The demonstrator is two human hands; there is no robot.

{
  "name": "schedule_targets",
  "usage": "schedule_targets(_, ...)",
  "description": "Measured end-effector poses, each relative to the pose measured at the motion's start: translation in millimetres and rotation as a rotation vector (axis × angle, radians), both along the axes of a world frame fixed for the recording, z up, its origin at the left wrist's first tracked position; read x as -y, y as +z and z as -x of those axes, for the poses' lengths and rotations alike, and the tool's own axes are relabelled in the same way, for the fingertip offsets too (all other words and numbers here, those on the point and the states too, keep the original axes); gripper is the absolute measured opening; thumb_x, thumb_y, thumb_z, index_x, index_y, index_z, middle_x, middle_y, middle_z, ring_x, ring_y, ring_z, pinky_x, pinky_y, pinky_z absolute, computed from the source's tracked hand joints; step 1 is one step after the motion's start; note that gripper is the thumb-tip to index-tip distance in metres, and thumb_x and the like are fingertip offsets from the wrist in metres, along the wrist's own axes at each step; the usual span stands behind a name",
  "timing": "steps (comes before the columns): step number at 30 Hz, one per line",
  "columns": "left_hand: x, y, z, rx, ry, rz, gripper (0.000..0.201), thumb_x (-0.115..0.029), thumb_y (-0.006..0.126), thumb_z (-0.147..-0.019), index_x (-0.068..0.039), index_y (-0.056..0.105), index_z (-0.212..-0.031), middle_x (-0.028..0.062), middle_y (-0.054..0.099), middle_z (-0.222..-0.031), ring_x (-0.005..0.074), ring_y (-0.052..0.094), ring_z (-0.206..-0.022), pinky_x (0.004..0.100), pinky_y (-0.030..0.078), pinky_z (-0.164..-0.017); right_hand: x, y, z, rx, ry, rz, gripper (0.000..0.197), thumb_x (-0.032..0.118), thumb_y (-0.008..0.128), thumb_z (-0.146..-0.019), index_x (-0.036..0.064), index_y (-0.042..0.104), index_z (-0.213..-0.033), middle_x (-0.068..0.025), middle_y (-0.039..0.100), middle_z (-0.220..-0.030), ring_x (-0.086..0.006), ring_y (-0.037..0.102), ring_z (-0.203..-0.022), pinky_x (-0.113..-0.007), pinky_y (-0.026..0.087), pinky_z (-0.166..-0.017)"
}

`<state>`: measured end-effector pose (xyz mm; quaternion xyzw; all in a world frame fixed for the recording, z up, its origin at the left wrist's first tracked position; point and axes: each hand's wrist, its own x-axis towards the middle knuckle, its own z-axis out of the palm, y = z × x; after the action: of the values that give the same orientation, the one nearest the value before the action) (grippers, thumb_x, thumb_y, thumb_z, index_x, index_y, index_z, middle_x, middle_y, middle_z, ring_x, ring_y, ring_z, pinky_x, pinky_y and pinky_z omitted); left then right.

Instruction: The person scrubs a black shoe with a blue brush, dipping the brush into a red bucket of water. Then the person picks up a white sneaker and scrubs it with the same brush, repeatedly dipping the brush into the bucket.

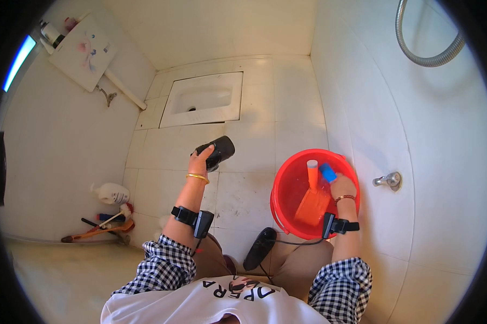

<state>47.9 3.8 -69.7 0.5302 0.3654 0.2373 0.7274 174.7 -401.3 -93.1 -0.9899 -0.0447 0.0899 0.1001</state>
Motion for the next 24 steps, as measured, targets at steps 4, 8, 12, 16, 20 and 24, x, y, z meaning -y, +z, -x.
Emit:
schedule_targets(4, 1.6, 5.0, 1.4, 0.087, -0.039, 0.099, 0.035, -0.013, 0.071, -0.076, -0.002, 0.058, -0.106, 0.0053, 0.062, -0.099, 0.0162, 0.058, -0.088, 0.0285, 0.044, -0.081, -36.9, 73.5, 2.2, -0.020, 0.239, -0.479, 0.033, 0.025, 0.056, -0.084, 0.0100, 0.058, -0.114, -0.0159, 0.065, -0.092, -0.0320, 0.062, -0.086, -0.039, 0.048, -0.073)
schedule_targets(8, 14.5, 13.9, -1.4, 0.094, -0.016, 0.058, 0.036, -0.010, 0.069, -0.078, -0.002, 0.056, -0.111, 0.0045, 0.061, -0.105, 0.0152, 0.055, -0.097, 0.0275, 0.039, -0.089, -158.0, 85.0, 53.5, -0.069, 0.337, -0.893, 0.037, 0.027, 0.054, -0.088, 0.0125, 0.051, -0.122, -0.0181, 0.063, -0.091, -0.0334, 0.061, -0.082, -0.041, 0.048, -0.069)
schedule_targets(12, 15.4, 20.3, -3.7, 0.238, -0.021, 0.086, 0.037, -0.008, 0.066, -0.081, -0.001, 0.054, -0.115, 0.0063, 0.060, -0.107, 0.0177, 0.056, -0.098, 0.0308, 0.042, -0.091, -234.7, 54.4, 40.1, -0.084, 0.399, -0.965, 0.040, 0.023, 0.056, -0.088, 0.0116, 0.049, -0.126, -0.0145, 0.064, -0.090, -0.0253, 0.062, -0.079, -0.031, 0.047, -0.073)
schedule_targets(16, 1.1, 28.6, -2.0, 0.316, -0.032, 0.205, 0.037, -0.009, 0.064, -0.083, -0.001, 0.052, -0.116, 0.0078, 0.059, -0.110, 0.0212, 0.057, -0.102, 0.0355, 0.045, -0.092, -240.8, 69.3, -2.4, 0.102, 0.253, -0.982, 0.041, 0.026, 0.056, -0.086, 0.0152, 0.049, -0.126, -0.0128, 0.065, -0.085, -0.0324, 0.062, -0.075, -0.039, 0.048, -0.064)
schedule_targets(20, 0.4, 29.9, -4.4, 0.230, -0.008, 0.266, 0.038, -0.011, 0.063, -0.084, -0.001, 0.050, -0.118, 0.0095, 0.058, -0.113, 0.0235, 0.056, -0.106, 0.0376, 0.046, -0.093, -249.4, 78.3, 31.1, 0.048, 0.386, -0.994, 0.043, 0.024, 0.058, -0.086, 0.0171, 0.049, -0.127, -0.0133, 0.064, -0.089, -0.0284, 0.063, -0.079, -0.033, 0.048, -0.069)
schedule_targets(24, -4.3, 28.7, -1.8, 0.200, -0.098, 0.474, 0.035, -0.022, 0.056, -0.090, -0.004, 0.050, -0.120, 0.0112, 0.058, -0.114, 0.0295, 0.056, -0.106, 0.0460, 0.041, -0.096, -234.8, 46.2, 49.4, 0.060, 0.647, -1.150, 0.046, 0.023, 0.059, -0.085, 0.0198, 0.047, -0.129, -0.0123, 0.064, -0.093, -0.0262, 0.062, -0.083, -0.030, 0.048, -0.073)
